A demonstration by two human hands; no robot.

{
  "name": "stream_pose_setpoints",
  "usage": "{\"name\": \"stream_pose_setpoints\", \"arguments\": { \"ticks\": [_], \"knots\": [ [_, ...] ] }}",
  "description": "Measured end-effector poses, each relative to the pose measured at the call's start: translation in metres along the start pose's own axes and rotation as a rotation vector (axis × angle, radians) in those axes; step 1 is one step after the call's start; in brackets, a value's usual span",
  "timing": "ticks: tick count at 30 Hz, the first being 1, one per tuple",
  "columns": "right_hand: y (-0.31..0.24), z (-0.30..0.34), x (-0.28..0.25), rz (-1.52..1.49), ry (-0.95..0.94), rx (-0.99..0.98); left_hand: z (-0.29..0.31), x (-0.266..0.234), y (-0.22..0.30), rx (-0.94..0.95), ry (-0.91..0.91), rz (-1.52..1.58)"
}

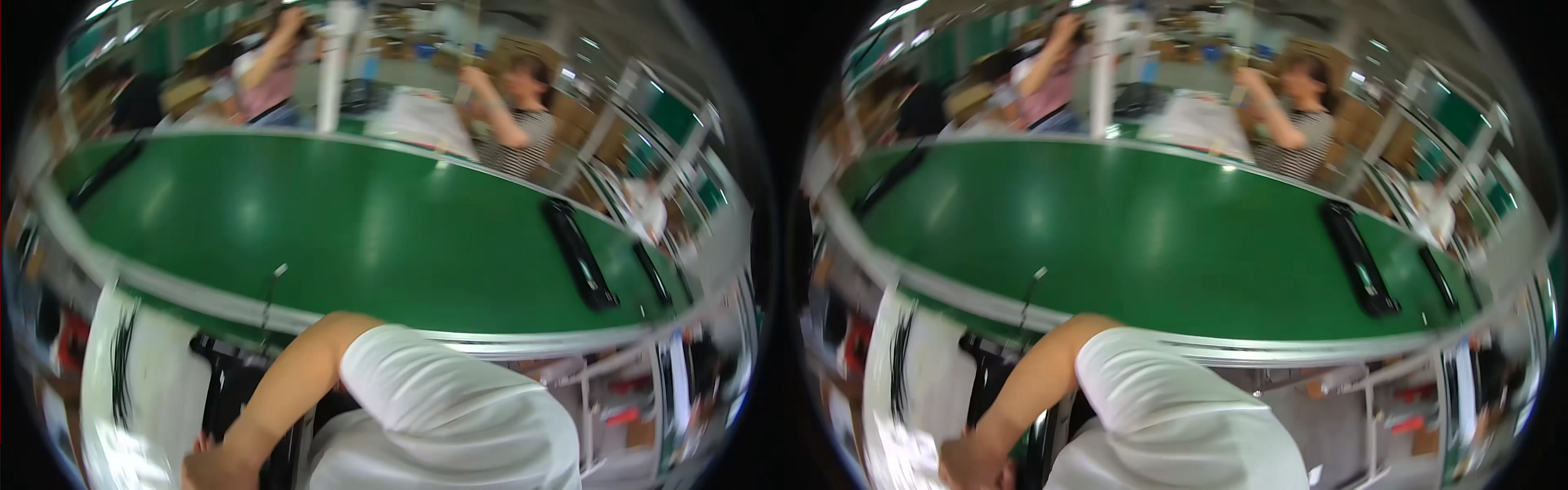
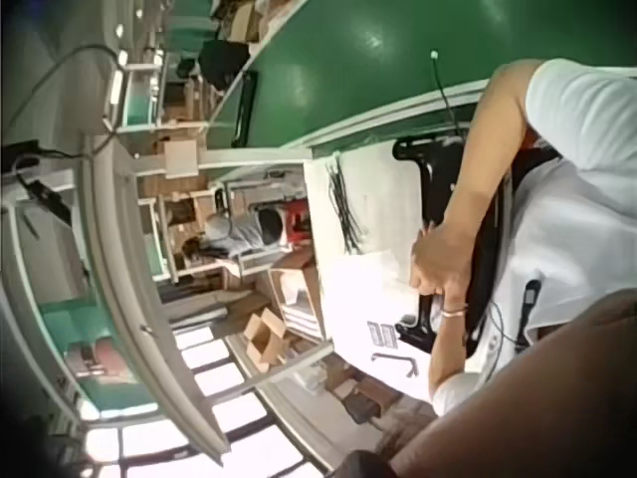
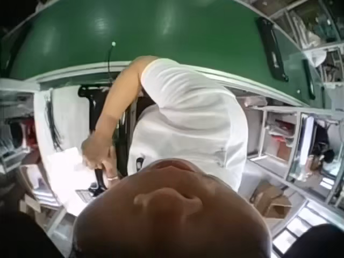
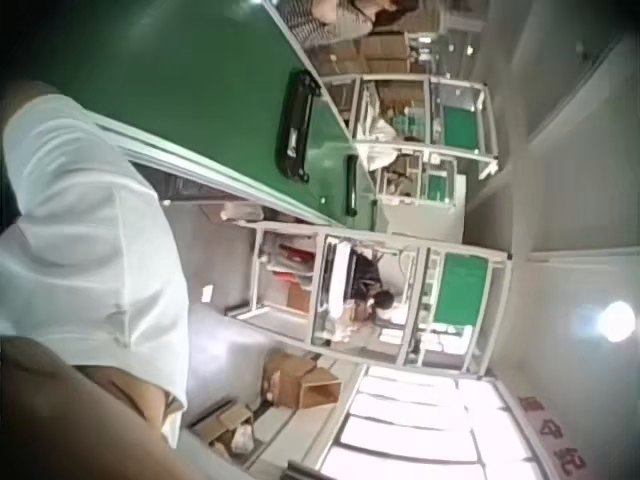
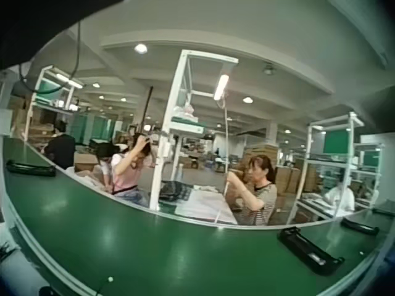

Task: The recorder is assembling electronic components by inserting circuit boards into plastic housings and securing wires on a factory assembly line.

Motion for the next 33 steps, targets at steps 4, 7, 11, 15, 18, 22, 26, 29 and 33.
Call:
{"name": "stream_pose_setpoints", "arguments": {
  "ticks": [4,7,11,15,18,22,26,29,33],
  "knots": [
    [0.069,0.011,-0.029,-1.144,0.269,-0.918,0.036,-0.058,-0.013,-0.171,-0.346,0.236],
    [0.052,0.003,0.054,-0.916,0.45,-0.708,0.026,-0.046,-0.005,0.099,0.026,-0.005],
    [0.047,0.011,0.112,-1.069,0.09,-0.399,0.046,0.0,-0.06,0.519,-0.087,-0.454],
    [0.036,0.016,0.112,-1.07,0.084,-0.396,0.038,-0.016,-0.032,0.235,-0.096,-0.245],
    [0.045,0.016,0.104,-1.074,-0.035,-0.394,0.04,-0.015,-0.037,0.205,-0.115,-0.261],
    [0.051,0.017,0.1,-1.098,-0.165,-0.381,0.037,-0.016,-0.034,0.112,-0.182,-0.205],
    [0.051,0.015,0.101,-1.167,-0.251,-0.372,0.027,-0.023,-0.023,0.0,-0.318,-0.154],
    [0.051,0.022,0.096,-1.244,-0.123,-0.294,0.025,-0.026,-0.019,-0.041,-0.381,-0.135],
    [0.074,0.063,0.068,-1.15,0.308,-0.403,0.026,-0.018,-0.026,-0.007,-0.354,-0.119]
  ]
}}
Point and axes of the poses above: each hand's wrist, its own z-axis away from the middle knuckle, its own x-axis out of the palm, y = z × x, the point moved 3 cm from there along -z, towards the middle knuckle, and after that the axes turned 15 degrees about -y, right-handed, at the moved point
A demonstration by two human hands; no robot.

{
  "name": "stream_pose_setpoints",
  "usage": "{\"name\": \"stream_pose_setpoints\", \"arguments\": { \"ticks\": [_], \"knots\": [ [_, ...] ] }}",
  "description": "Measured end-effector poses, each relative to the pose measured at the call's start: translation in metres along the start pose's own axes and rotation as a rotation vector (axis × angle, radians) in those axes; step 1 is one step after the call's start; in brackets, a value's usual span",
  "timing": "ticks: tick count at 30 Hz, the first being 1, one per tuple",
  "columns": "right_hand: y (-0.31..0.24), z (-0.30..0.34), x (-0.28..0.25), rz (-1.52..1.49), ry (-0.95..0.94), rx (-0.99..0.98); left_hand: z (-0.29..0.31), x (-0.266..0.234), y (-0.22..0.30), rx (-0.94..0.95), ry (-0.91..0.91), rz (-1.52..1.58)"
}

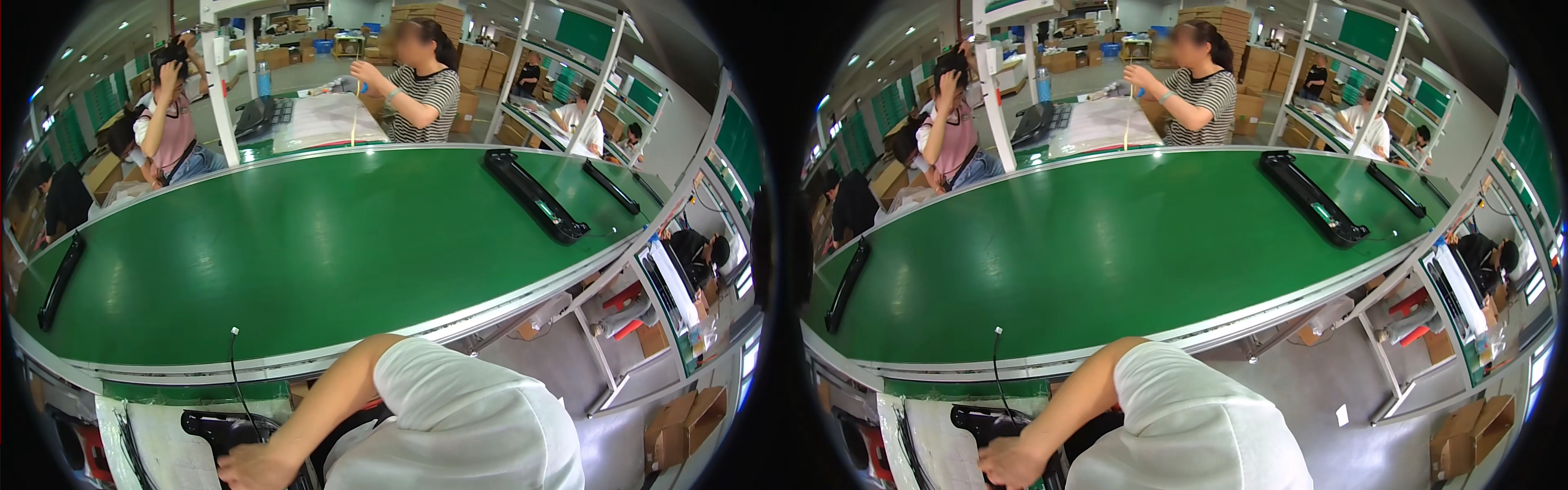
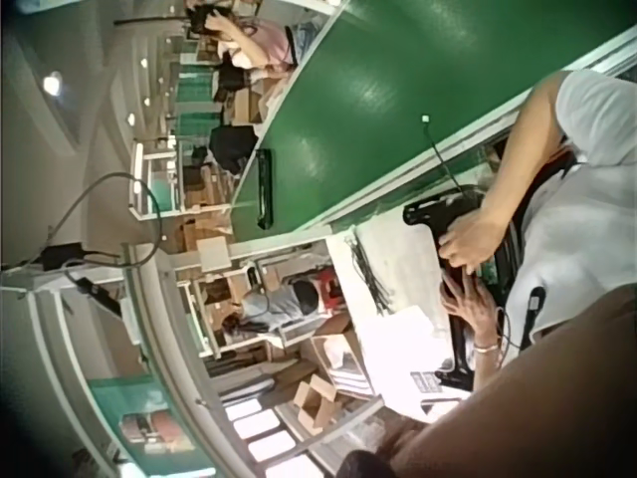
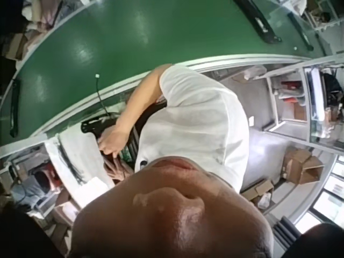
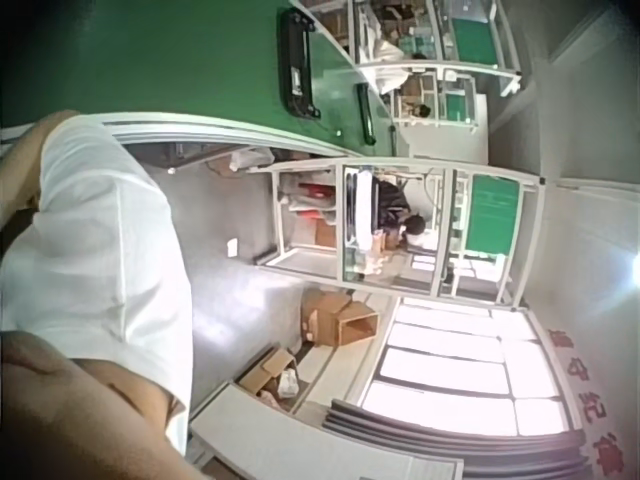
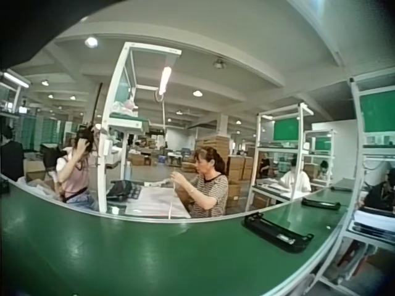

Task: The recorder is assembling electronic components by inserting circuit boards into plastic housings and securing wires on a factory assembly line.

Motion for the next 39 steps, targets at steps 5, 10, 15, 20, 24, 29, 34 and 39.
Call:
{"name": "stream_pose_setpoints", "arguments": {
  "ticks": [5,10,15,20,24,29,34,39],
  "knots": [
    [-0.034,0.053,0.013,0.172,-0.294,-0.365,-0.004,0.006,0.0,0.018,0.028,0.0],
    [-0.032,0.07,0.019,0.139,-0.295,-0.37,-0.017,-0.031,0.013,0.061,-0.162,0.056],
    [-0.017,0.101,-0.053,0.158,0.04,-0.204,-0.021,-0.147,-0.001,0.287,-0.025,-0.132],
    [0.015,0.174,-0.139,0.352,0.168,0.258,-0.021,-0.173,-0.017,0.27,0.259,0.178],
    [0.061,0.231,-0.179,0.514,0.237,0.595,-0.021,-0.145,-0.026,0.217,0.213,0.225],
    [0.162,0.298,-0.188,0.526,0.251,0.931,-0.022,-0.121,-0.031,0.202,0.199,0.276],
    [0.253,0.307,-0.175,0.571,0.24,1.0,-0.029,-0.107,-0.03,0.152,0.212,0.339],
    [0.256,0.196,-0.167,0.698,0.471,0.841,-0.024,-0.086,-0.039,0.146,0.253,0.371]
  ]
}}
Point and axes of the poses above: each hand's wrist, its own z-axis away from the middle knuckle, its own x-axis out of the palm, y = z × x, the point moved 3 cm from there along -z, towards the middle knuckle, and after that the axes turned 15 degrees about -y, right-handed, at the moved point
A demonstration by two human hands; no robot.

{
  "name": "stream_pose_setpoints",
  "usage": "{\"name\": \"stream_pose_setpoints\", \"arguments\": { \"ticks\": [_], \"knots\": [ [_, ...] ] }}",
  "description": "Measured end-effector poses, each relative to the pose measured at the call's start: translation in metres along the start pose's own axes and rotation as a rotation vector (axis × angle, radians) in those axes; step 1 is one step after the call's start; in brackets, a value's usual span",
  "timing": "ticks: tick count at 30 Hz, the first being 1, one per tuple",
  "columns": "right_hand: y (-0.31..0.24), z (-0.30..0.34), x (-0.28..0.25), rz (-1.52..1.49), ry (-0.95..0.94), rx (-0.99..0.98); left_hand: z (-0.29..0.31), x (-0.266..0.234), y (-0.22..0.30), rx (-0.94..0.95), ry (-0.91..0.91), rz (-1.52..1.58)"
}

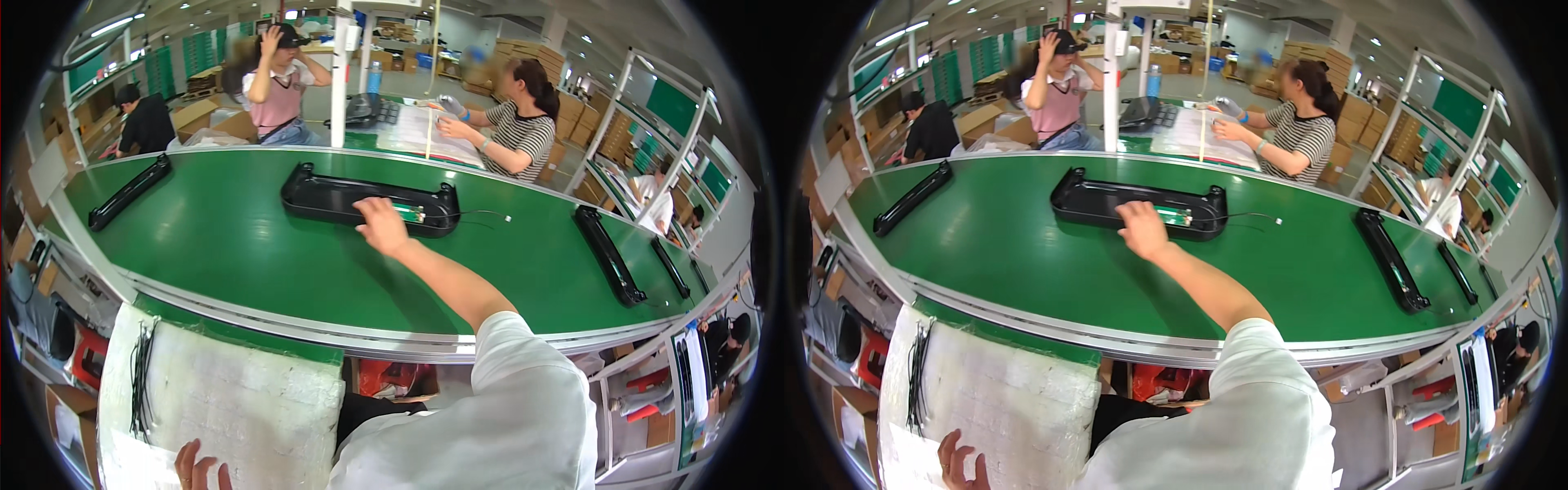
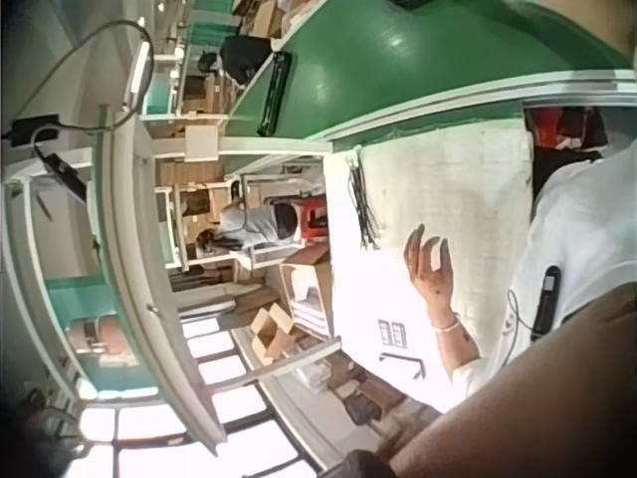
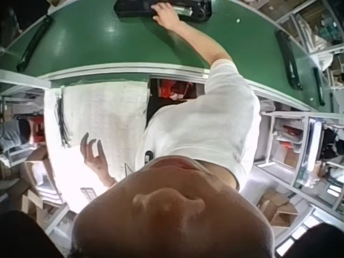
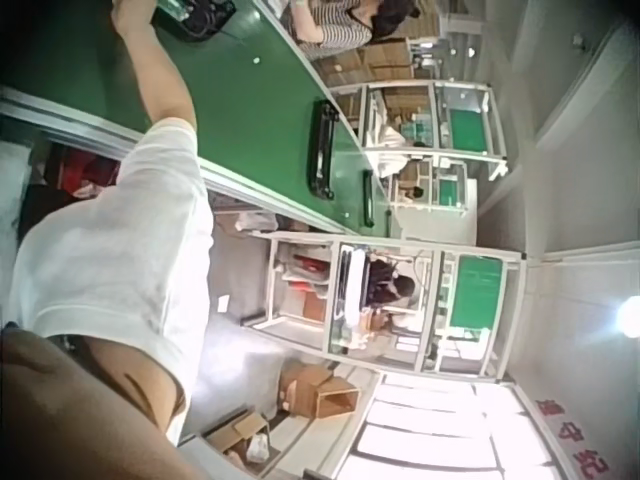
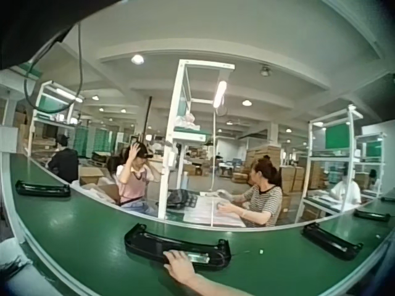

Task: The recorder is assembling electronic components by inserting circuit boards into plastic housings and securing wires on a factory assembly line.

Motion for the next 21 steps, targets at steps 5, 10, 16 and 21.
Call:
{"name": "stream_pose_setpoints", "arguments": {
  "ticks": [5,10,16,21],
  "knots": [
    [-0.196,-0.022,-0.01,-0.16,-0.307,-0.62,-0.001,0.033,-0.013,0.054,-0.043,0.206],
    [-0.376,0.028,-0.049,-0.301,-0.035,-1.428,0.011,0.099,-0.046,0.142,-0.04,0.222],
    [-0.469,0.067,-0.046,-0.748,-0.204,-1.465,0.007,0.121,-0.083,0.135,0.015,1.187],
    [-0.531,0.078,-0.022,-1.151,-0.136,-0.992,-0.002,0.094,-0.115,0.229,0.165,1.915]
  ]
}}
Point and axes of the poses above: each hand's wrist, its own z-axis away from the middle knuckle, its own x-axis out of the palm, y = z × x, the point moved 3 cm from there along -z, towards the middle knuckle, and after that the axes turned 15 degrees about -y, right-handed, at the moved point
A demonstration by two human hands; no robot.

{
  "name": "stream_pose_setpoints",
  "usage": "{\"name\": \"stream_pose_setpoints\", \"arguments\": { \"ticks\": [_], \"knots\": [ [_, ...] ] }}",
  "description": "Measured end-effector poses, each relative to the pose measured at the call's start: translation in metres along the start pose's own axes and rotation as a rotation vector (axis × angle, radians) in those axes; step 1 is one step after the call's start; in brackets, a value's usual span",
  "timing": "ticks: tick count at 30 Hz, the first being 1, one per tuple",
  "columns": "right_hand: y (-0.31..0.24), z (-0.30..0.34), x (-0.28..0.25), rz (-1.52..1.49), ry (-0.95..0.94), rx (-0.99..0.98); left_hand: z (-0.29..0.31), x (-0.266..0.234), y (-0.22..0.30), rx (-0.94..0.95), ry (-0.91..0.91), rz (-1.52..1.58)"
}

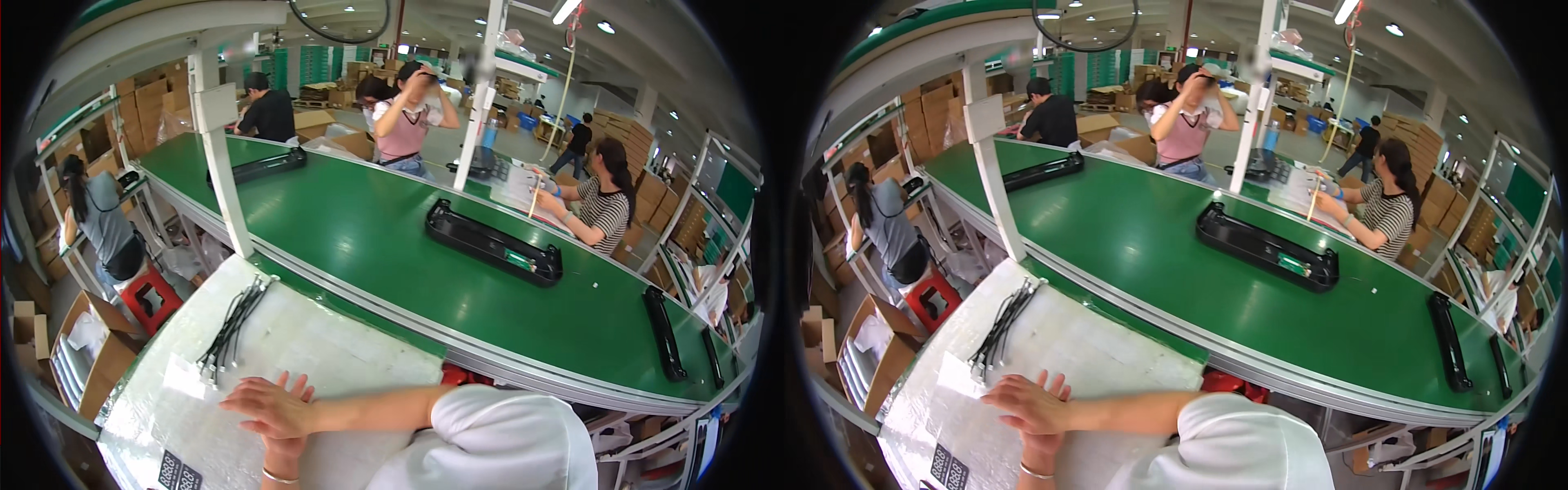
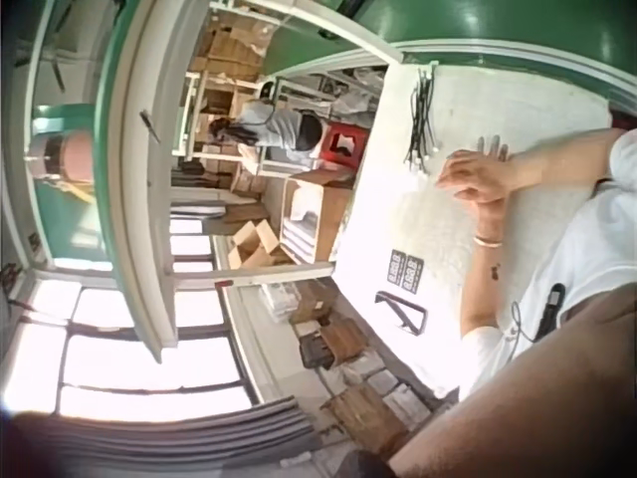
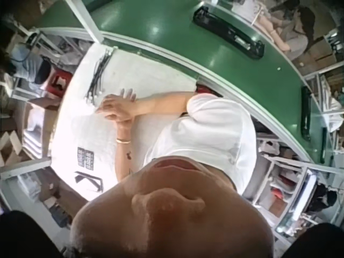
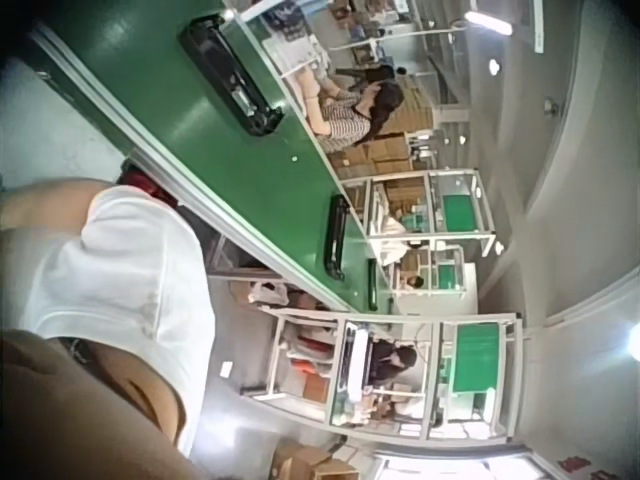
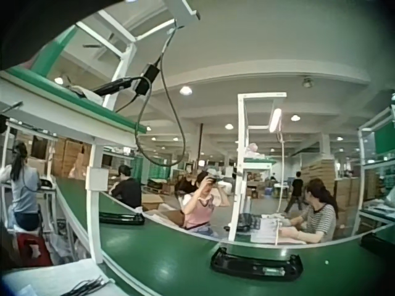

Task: The recorder is assembling electronic components by inserting circuit boards into plastic housings and securing wires on a factory assembly line.

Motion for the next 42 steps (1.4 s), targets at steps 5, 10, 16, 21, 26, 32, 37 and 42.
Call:
{"name": "stream_pose_setpoints", "arguments": {
  "ticks": [5,10,16,21,26,32,37,42],
  "knots": [
    [0.038,0.019,0.012,-0.275,-0.016,0.443,-0.007,0.007,0.004,-0.085,0.179,0.271],
    [0.045,0.02,0.008,-0.376,-0.065,0.4,0.0,0.003,-0.001,-0.129,0.289,0.228],
    [0.058,0.009,0.019,-0.346,-0.235,0.369,0.004,0.007,0.005,-0.009,0.379,0.469],
    [0.078,0.011,0.009,-0.581,-0.394,0.42,-0.014,0.005,0.004,-0.125,0.2,0.431],
    [0.077,0.0,-0.003,-0.562,-0.364,0.253,-0.008,0.011,0.013,-0.192,0.274,0.348],
    [0.141,-0.006,-0.028,-0.24,-0.203,0.277,-0.007,0.011,0.005,-0.347,0.323,0.228],
    [0.167,-0.007,-0.015,0.061,-0.224,0.127,-0.012,0.011,0.009,-0.422,0.295,0.07],
    [0.158,-0.008,-0.023,0.146,-0.266,0.127,-0.012,0.014,0.008,-0.419,0.245,0.02]
  ]
}}
Point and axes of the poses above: each hand's wrist, its own z-axis away from the middle knuckle, its own x-axis out of the palm, y = z × x, the point moved 3 cm from there along -z, towards the middle knuckle, and after that the axes turned 15 degrees about -y, right-handed, at the moved point
